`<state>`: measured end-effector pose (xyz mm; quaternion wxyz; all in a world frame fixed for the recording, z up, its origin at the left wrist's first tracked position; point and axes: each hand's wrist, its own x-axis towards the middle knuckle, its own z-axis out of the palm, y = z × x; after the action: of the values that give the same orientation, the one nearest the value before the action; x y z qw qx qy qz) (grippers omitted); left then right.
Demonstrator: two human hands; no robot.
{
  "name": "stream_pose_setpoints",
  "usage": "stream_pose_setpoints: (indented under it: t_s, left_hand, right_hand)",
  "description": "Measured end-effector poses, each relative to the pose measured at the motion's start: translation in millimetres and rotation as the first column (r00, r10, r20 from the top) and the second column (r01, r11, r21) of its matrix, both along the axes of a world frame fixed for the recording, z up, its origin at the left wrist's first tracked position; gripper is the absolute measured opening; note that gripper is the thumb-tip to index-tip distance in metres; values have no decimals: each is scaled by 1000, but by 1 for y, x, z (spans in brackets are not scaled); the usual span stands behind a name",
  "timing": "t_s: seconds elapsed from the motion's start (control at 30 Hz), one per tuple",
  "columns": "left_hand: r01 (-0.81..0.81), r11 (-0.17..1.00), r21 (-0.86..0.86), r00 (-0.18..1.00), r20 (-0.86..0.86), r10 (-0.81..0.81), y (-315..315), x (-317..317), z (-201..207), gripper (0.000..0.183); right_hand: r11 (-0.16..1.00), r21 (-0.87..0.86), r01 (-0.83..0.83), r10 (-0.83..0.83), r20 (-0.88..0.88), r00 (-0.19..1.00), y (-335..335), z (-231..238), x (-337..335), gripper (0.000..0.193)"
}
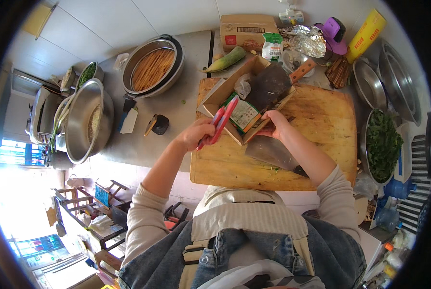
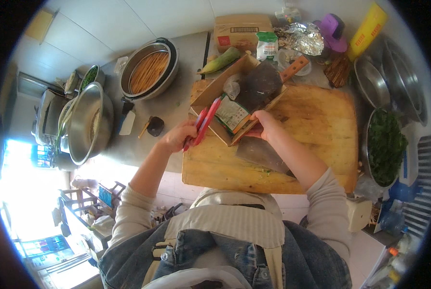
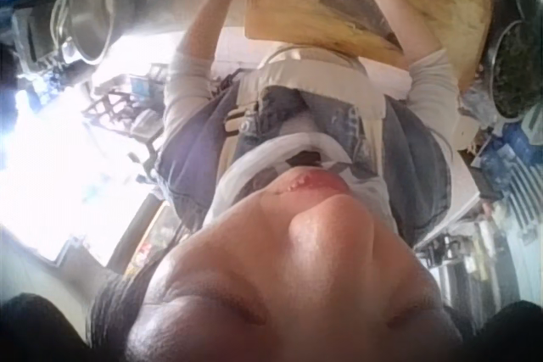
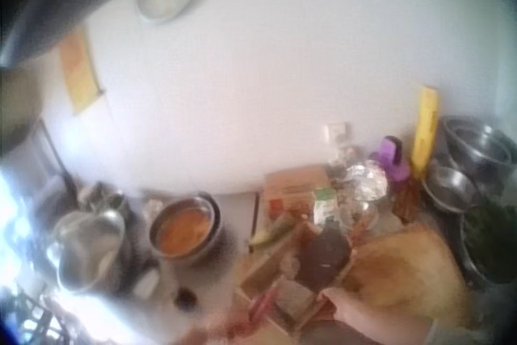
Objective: The person unpacks red sausages from a cardboard box and places them on a wooden cutting board. They then use a cleaver to slice the sausages into smaller pieces, arranging them in rows on the board.
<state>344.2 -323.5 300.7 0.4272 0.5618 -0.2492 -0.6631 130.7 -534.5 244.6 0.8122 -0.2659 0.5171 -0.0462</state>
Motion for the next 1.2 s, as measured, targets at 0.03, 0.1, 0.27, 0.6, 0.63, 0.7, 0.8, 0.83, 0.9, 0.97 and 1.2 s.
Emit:
stream_pose_setpoints:
  t_s: [0.03,0.1,0.27,0.6,0.63,0.7,0.8,0.83,0.9,0.97,1.2]
  left_hand:
    - [-62,998,0,998,-7,62,15,-1,-8,11]
    - [-192,981,-8,981,-32,192,49,-3,-24,11]
    - [-292,956,38,955,67,289,108,-13,-64,11]
    - [-339,941,-17,937,-94,336,140,-27,-91,31]
    - [-343,939,8,929,-144,341,140,-28,-92,34]
    - [-348,934,84,918,-169,358,134,-28,-93,44]
    - [-410,905,113,877,-223,425,128,-32,-96,46]
    - [-416,904,98,859,-283,426,124,-31,-98,29]
    - [-405,907,118,884,-205,421,116,-31,-104,16]
    - [-309,948,75,949,-46,313,103,-29,-111,21]
    - [-64,998,19,963,264,57,56,-23,-127,23]
  right_hand:
    - [1000,-10,25,-25,-25,999,1,2,1,28]
    - [999,-28,37,-39,-56,998,3,2,4,28]
    - [995,-97,36,-34,16,999,-2,-12,-5,27]
    - [978,-87,190,-183,83,980,-62,-10,-44,24]
    - [965,-109,238,-230,81,970,-72,-8,-51,24]
    - [940,-147,309,-301,76,951,-94,-6,-69,26]
    - [893,-103,438,-432,74,899,-124,-13,-97,27]
    - [854,-94,511,-513,4,858,-137,-16,-106,30]
    - [810,-134,571,-574,17,819,-159,-19,-135,30]
    - [773,-88,628,-628,30,777,-179,-21,-163,30]
    - [730,-72,680,-683,-54,728,-205,-43,-203,48]
